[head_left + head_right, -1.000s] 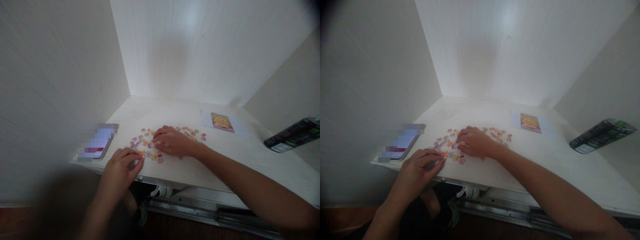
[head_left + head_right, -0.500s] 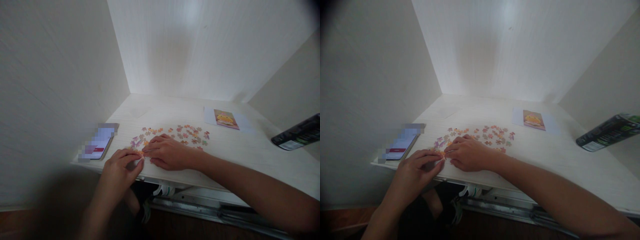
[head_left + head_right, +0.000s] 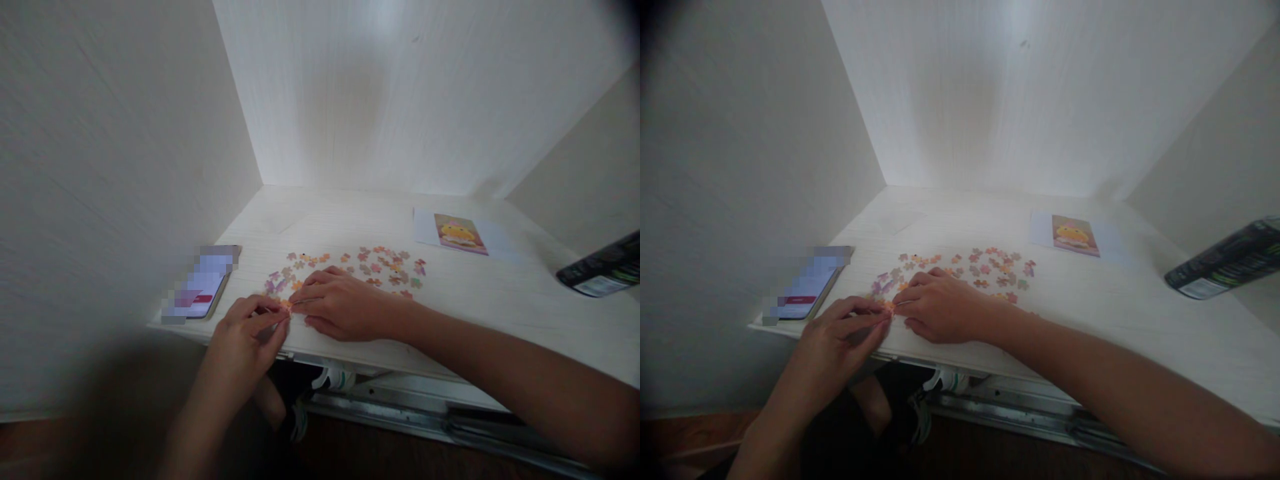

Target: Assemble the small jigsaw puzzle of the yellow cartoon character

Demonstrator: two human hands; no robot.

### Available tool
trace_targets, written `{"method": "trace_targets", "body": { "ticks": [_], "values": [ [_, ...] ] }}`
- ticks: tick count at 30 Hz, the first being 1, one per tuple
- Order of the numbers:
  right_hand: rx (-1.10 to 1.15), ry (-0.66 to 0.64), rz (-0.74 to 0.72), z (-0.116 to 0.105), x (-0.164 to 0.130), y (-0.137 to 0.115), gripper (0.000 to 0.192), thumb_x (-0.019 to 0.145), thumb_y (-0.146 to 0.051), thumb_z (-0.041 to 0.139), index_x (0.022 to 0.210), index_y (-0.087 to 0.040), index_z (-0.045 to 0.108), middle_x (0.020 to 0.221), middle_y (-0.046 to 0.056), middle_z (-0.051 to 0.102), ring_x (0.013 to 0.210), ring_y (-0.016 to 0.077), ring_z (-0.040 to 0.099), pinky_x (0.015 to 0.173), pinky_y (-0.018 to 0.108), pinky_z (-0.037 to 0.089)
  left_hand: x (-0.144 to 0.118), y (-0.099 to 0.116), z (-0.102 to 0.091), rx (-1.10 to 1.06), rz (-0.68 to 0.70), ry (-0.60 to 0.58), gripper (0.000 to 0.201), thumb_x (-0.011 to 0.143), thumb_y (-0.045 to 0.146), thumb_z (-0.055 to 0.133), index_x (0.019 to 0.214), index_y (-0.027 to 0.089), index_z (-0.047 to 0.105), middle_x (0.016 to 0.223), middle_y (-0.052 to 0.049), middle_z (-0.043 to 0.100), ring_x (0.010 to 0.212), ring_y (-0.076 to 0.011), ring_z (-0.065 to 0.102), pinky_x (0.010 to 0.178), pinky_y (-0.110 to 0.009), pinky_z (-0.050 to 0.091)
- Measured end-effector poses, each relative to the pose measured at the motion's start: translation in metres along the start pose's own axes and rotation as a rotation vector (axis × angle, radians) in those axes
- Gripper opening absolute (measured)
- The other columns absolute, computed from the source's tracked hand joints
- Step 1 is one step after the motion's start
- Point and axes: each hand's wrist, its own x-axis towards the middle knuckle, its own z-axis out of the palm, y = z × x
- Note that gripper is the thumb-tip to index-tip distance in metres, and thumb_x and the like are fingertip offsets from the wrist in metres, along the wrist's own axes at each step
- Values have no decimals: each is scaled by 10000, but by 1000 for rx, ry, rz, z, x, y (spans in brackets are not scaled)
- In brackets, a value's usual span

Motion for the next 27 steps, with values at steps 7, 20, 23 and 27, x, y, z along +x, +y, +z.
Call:
{"method": "trace_targets", "body": {
  "ticks": [7,20,23,27],
  "values": [
    [37,-13,2,0,-2,1,279,956,-244,477,1151,-193,670,1239,59,678,1128,241,553,976,428,349,-5,-11,-15,-35,-106,-69,220,840,395,648,968,218,665,939,-37,700,797,-198,646,744,-354,542],
    [39,3,4,4,-5,9,230,944,-290,507,1045,-201,694,1267,58,658,1180,240,546,1019,433,369,-4,-5,-10,-141,-72,-93,250,882,292,605,1122,228,627,1072,-56,681,983,-210,620,881,-363,504],
    [24,1,17,5,-5,11,252,948,-338,512,1011,-190,705,1243,76,664,1173,244,547,1009,441,388,-4,-7,-10,-154,-81,-91,264,875,290,619,1132,232,626,1042,-48,686,934,-197,626,840,-340,506],
    [53,30,27,5,-6,12,290,930,-413,542,986,-186,712,1212,82,672,1133,230,564,1000,433,407,-5,-9,-11,-167,-85,-104,259,875,276,619,1131,236,627,1042,-39,682,917,-188,621,826,-325,501]
  ]
}}
